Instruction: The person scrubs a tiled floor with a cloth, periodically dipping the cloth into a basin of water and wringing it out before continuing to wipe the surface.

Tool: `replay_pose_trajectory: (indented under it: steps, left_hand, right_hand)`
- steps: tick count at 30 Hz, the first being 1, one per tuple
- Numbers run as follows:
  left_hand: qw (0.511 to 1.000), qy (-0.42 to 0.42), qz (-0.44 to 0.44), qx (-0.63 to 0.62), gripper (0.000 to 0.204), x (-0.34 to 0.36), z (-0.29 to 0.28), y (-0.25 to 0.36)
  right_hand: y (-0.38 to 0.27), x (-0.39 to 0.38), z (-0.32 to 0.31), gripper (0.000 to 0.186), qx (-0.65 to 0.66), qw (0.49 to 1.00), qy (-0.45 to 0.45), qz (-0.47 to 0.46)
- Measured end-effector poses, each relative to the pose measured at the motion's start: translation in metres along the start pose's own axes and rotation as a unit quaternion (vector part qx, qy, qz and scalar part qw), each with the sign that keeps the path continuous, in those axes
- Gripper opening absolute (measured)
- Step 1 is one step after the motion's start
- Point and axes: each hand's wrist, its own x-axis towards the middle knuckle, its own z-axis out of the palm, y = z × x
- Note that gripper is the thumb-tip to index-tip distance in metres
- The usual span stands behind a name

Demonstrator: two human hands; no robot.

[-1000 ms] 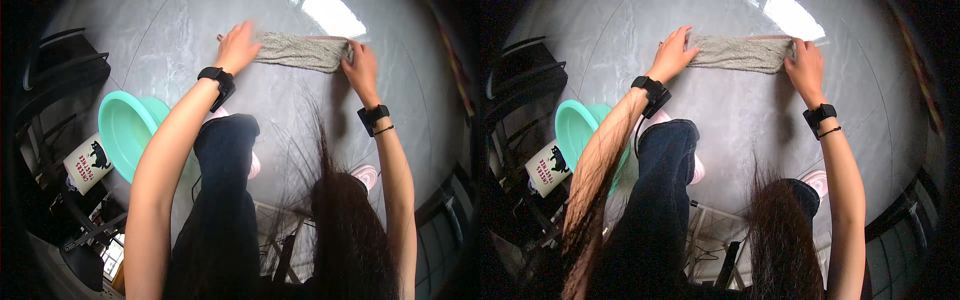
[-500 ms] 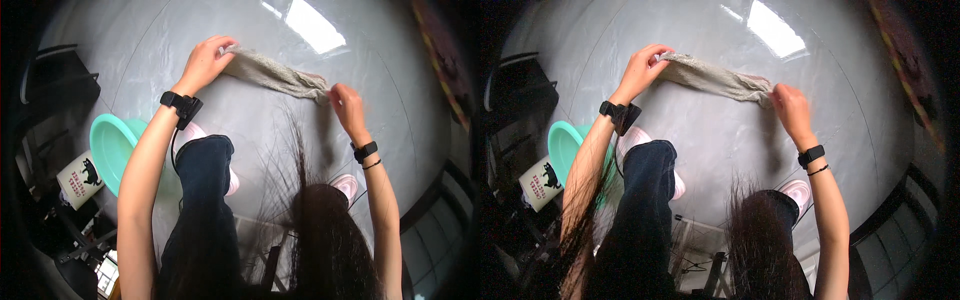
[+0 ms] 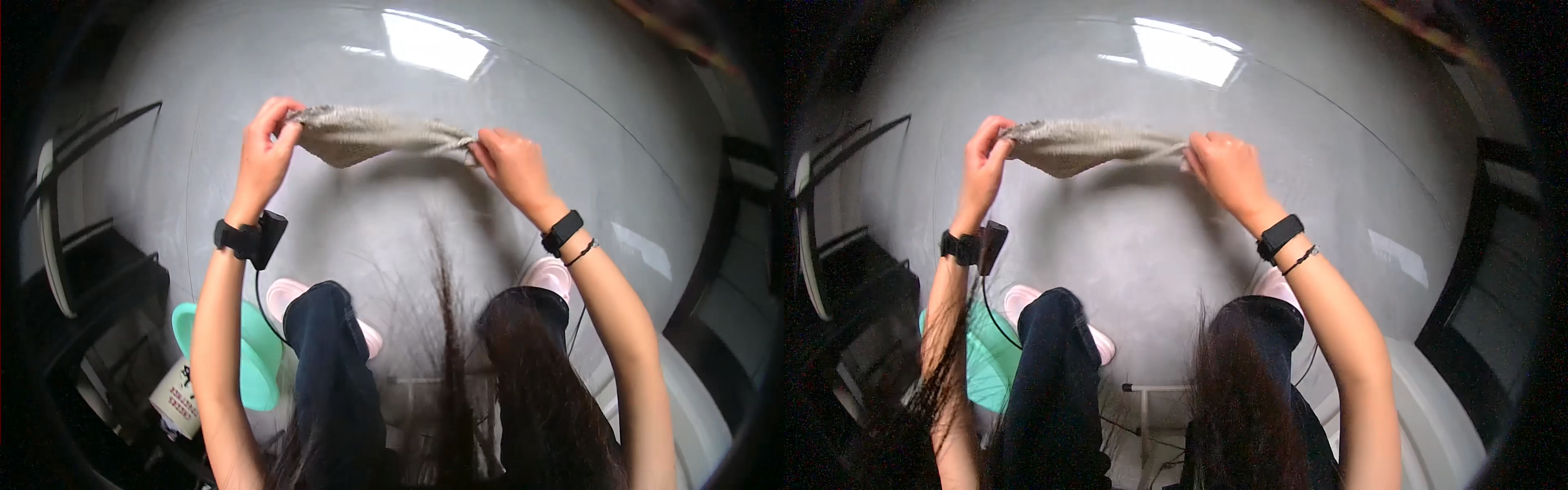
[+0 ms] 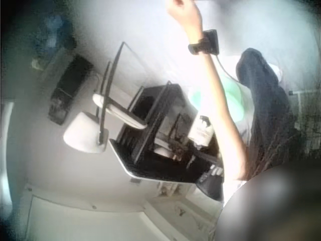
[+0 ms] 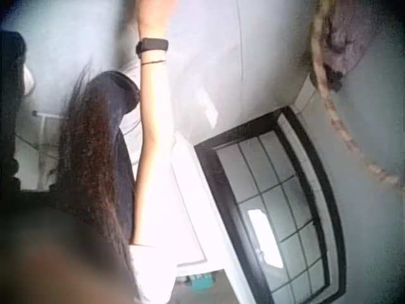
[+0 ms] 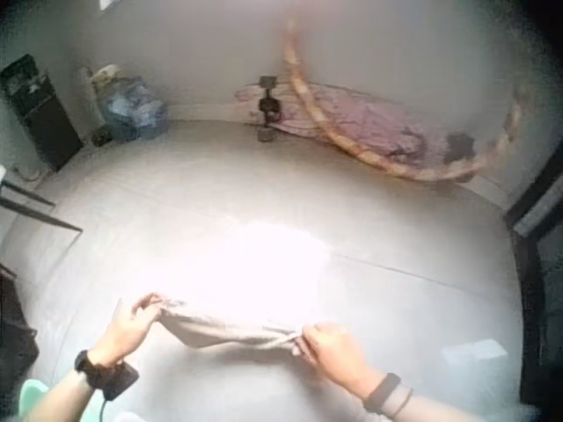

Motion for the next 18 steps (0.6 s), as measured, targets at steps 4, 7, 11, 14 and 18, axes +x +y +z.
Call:
replay_pose_trajectory:
  steps: [4, 7, 11, 14, 18]
  left_hand:
    - [0.997, 0.001, 0.062, 0.042, 0.017, 0.067, 0.010, 0.024]
    - [0.988, -0.008, 0.147, 0.038, 0.023, 0.128, 0.019, 0.050]
    - [0.960, -0.046, 0.250, 0.114, 0.022, 0.169, 0.025, 0.058]
    - [0.931, -0.098, 0.295, 0.193, 0.016, 0.156, 0.065, 0.048]
    - [0.849, -0.261, 0.307, 0.341, 0.017, 0.102, 0.110, 0.020]
  right_hand:
    - [0.052, -0.009, -0.051, 0.017, -0.058, 0.995, 0.081, 0.025]
    - [0.084, -0.003, -0.103, 0.014, -0.039, 0.986, 0.156, 0.041]
    - [0.086, 0.007, -0.126, 0.016, 0.017, 0.969, 0.246, 0.010]
    - [0.093, -0.023, -0.096, 0.020, 0.080, 0.971, 0.103, 0.200]
    - [0.093, -0.072, -0.047, 0.034, 0.110, 0.979, 0.048, 0.165]
